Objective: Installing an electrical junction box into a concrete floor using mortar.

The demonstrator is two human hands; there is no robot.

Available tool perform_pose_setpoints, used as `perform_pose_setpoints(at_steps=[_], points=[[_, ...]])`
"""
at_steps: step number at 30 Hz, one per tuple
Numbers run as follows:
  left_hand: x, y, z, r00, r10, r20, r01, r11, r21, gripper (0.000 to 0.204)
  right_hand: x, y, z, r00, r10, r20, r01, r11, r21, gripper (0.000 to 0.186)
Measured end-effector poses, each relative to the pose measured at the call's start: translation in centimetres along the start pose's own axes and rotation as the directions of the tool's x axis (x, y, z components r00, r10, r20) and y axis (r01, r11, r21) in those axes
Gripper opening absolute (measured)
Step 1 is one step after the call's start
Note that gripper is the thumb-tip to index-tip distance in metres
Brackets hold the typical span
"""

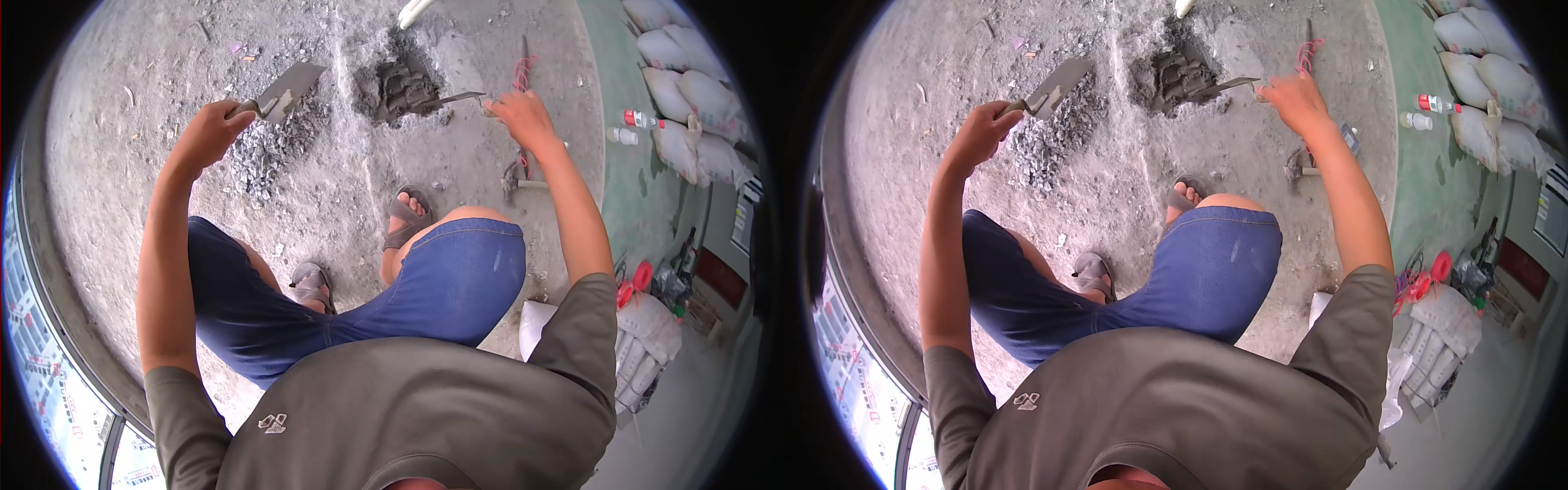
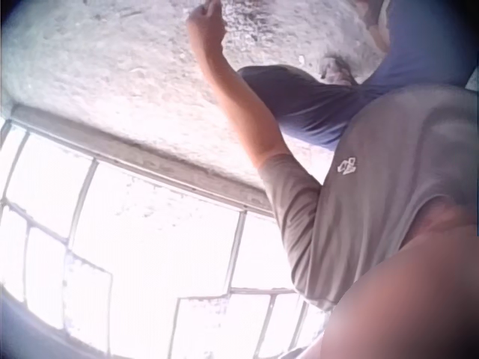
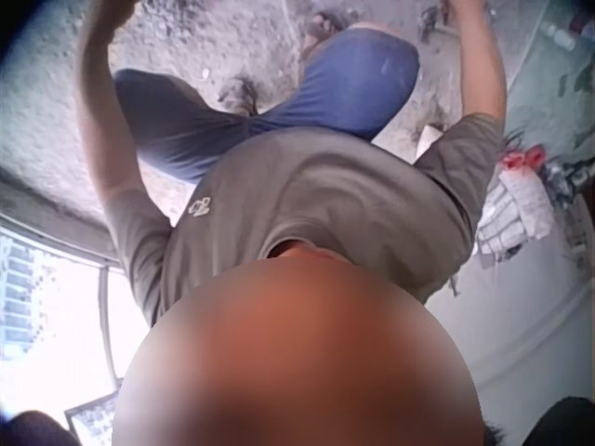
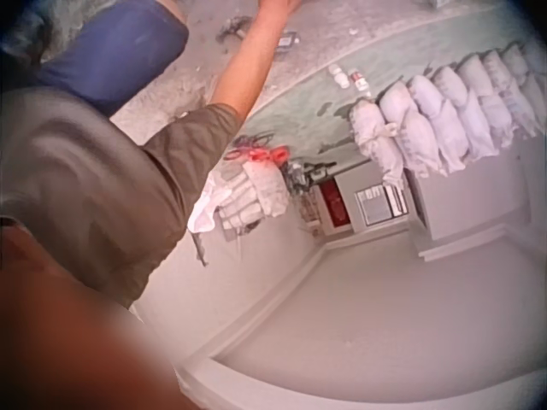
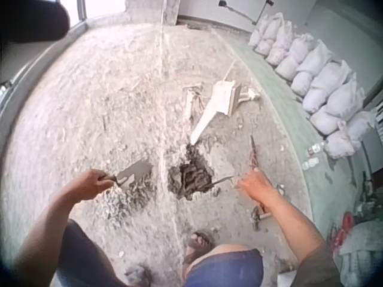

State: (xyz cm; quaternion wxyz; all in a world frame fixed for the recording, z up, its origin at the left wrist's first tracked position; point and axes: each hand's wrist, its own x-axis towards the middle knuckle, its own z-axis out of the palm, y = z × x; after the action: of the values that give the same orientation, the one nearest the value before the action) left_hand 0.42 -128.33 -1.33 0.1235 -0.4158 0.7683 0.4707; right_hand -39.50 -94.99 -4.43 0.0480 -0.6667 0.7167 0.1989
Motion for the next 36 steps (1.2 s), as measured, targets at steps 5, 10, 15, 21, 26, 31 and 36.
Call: perform_pose_setpoints(at_steps=[5,10,15,21,26,31,36], points=[[-0.1,0.7,0.2,1.000,0.003,-0.008,-0.003,1.000,-0.018,0.032,7.5,-0.2,-1.4,0.994,-0.037,0.100,0.053,0.984,-0.169,0.017],[-0.4,0.8,0.1,1.000,-0.008,-0.017,0.008,1.000,0.025,0.033,12.8,1.0,-1.0,0.974,-0.044,0.220,0.087,0.978,-0.189,0.015],[-0.5,0.7,-0.2,0.999,0.018,-0.032,-0.016,0.999,0.046,0.033,10.7,0.8,-1.5,0.981,0.007,0.195,0.012,0.995,-0.099,0.015],[-0.3,1.7,0.7,1.000,-0.024,0.006,0.024,1.000,-0.003,0.030,12.2,-3.1,-3.6,0.973,-0.046,0.224,0.058,0.997,-0.048,0.015],[-0.5,1.7,0.4,1.000,-0.009,-0.010,0.009,1.000,0.006,0.033,16.5,-3.2,-4.5,0.971,-0.047,0.235,0.080,0.988,-0.130,0.015],[-0.8,1.2,-0.1,1.000,-0.008,-0.011,0.008,1.000,0.001,0.032,18.4,-2.9,-5.3,0.947,-0.045,0.319,0.096,0.984,-0.147,0.016],[-1.1,1.5,0.0,1.000,-0.003,-0.027,0.003,1.000,-0.007,0.033,18.8,-2.9,-5.5,0.965,0.002,0.262,0.021,0.996,-0.086,0.017]])
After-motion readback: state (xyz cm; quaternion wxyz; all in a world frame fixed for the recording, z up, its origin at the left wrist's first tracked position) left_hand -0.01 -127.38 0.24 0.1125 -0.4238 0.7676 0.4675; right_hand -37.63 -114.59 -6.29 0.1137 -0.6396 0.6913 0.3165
